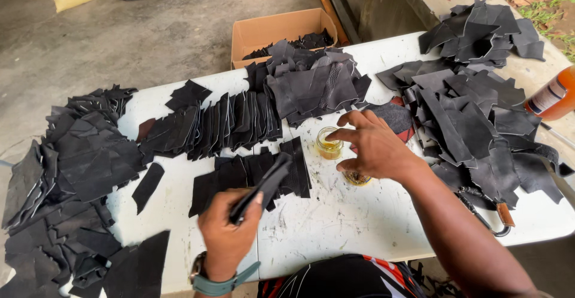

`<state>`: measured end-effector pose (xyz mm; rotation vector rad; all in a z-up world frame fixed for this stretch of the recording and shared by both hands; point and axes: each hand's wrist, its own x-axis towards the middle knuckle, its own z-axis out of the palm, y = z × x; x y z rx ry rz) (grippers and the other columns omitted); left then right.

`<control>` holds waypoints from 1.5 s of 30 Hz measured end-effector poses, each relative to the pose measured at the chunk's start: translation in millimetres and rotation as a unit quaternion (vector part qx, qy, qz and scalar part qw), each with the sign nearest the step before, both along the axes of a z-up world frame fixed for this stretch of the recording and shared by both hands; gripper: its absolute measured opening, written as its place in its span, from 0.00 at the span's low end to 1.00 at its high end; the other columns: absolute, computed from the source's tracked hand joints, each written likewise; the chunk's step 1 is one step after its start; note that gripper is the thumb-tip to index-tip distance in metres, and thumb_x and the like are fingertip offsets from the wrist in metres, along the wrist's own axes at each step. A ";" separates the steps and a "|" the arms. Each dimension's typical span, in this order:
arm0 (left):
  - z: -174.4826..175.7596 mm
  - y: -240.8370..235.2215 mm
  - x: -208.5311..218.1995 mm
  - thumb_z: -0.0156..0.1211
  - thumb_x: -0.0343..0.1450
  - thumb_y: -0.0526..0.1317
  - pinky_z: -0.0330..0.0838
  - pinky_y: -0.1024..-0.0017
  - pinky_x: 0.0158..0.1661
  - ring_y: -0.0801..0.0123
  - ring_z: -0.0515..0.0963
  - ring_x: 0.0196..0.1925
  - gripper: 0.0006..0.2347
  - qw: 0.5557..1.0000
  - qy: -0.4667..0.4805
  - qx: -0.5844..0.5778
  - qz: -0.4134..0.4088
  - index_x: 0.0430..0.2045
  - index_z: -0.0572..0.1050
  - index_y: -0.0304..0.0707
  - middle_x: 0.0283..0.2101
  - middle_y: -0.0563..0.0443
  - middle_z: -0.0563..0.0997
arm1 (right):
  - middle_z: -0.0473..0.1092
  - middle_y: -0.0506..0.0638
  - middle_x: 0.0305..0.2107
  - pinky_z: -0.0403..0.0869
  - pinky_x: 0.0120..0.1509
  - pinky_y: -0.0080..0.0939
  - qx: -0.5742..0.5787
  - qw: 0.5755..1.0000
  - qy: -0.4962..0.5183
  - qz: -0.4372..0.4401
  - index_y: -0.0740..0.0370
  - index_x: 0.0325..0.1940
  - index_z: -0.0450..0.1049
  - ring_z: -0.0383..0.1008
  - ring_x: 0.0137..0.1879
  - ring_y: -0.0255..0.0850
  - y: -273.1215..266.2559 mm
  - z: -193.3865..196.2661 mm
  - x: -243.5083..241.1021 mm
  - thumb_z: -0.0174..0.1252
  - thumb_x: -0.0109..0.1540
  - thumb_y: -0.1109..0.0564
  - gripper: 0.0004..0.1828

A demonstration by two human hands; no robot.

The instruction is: The person repeatedly picks up small black fabric pieces, dips a finger into a small jar of yellow liquid, and applies the liquid to the edges of the fabric. The person then places the treated pieces into a growing stack on the table.

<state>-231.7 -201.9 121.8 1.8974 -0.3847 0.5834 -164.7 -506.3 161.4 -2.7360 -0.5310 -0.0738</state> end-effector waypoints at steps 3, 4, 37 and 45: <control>3.6 14.8 -6.2 0.66 0.70 0.30 0.70 0.84 0.22 0.81 0.82 0.27 0.05 0.996 -0.081 0.005 0.033 0.30 0.74 0.28 0.34 0.42 0.86 | 0.62 0.44 0.58 0.59 0.68 0.50 -0.164 0.984 0.065 -0.011 0.35 0.57 0.79 0.57 0.65 0.45 11.2 -6.3 24.0 0.76 0.45 0.45 0.34; 2.7 18.0 -7.7 0.66 0.70 0.30 0.70 0.83 0.25 0.80 0.82 0.29 0.06 0.994 -0.104 -0.002 0.042 0.31 0.73 0.28 0.36 0.41 0.85 | 0.62 0.42 0.57 0.59 0.68 0.48 -0.193 0.977 0.088 -0.017 0.34 0.57 0.79 0.57 0.65 0.44 16.3 -9.6 31.6 0.76 0.46 0.45 0.34; -10.6 -59.0 3.9 0.67 0.68 0.25 0.86 0.70 0.39 0.57 0.88 0.39 0.05 0.958 -0.242 0.129 -0.083 0.26 0.75 0.26 0.39 0.36 0.84 | 0.57 0.57 0.67 0.60 0.73 0.50 0.359 0.930 0.019 0.075 0.53 0.60 0.77 0.58 0.73 0.50 -12.4 9.5 -71.5 0.65 0.44 0.67 0.38; -17.0 -56.1 4.0 0.69 0.66 0.26 0.85 0.72 0.38 0.58 0.88 0.39 0.05 0.962 -0.233 0.123 -0.073 0.26 0.75 0.27 0.39 0.36 0.85 | 0.60 0.60 0.66 0.53 0.77 0.59 0.293 0.948 -0.084 0.090 0.54 0.56 0.80 0.58 0.73 0.57 -5.4 15.9 -79.9 0.68 0.45 0.64 0.32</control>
